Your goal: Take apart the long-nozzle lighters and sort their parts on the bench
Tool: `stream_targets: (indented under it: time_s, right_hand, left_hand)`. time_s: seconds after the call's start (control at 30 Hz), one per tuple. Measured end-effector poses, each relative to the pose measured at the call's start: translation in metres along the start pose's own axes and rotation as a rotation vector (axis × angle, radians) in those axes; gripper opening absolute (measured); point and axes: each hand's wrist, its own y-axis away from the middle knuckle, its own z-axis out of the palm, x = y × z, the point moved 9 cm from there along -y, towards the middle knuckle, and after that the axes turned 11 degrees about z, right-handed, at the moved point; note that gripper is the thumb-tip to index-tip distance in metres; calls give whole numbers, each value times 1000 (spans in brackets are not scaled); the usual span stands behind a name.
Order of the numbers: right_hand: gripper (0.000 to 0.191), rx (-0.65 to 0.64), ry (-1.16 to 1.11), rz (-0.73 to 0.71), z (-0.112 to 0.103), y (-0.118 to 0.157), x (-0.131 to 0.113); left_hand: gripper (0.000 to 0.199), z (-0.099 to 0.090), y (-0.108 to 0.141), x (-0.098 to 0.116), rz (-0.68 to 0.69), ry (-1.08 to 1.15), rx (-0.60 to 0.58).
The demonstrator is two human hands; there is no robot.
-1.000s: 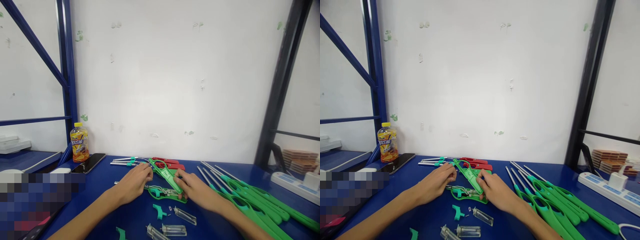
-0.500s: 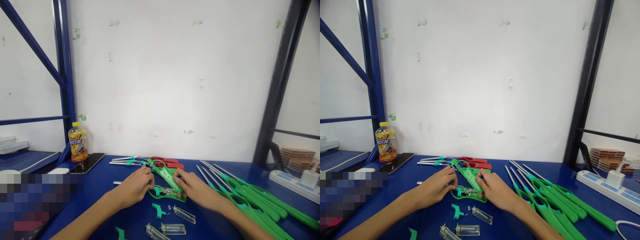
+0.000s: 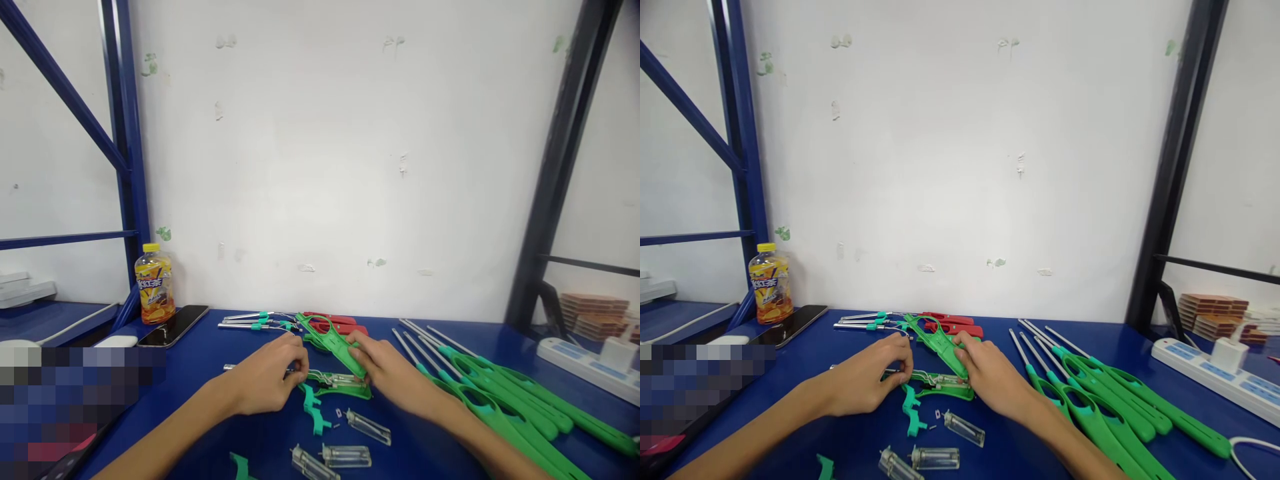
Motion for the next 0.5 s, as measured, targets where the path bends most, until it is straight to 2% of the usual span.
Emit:
stream_targets:
  time_s: [0.1,0.2,0.33,0.5]
  right_hand:
    - [30,21,0,-7,-1,0,1]
    - [32,6,-82,50,-1,-1,4]
    - [35,-12,-191,93,1,-3,9]
    - [60,-14,-248,213,-1,-6,17]
  left_hand:
    - [15,0,-3,4,25,-39,47]
    - [16,1,-4,6,34,-60,91]
    - [14,1,-3,11,53,-70,93]
    - [16,1,-1,16,53,-24,67]
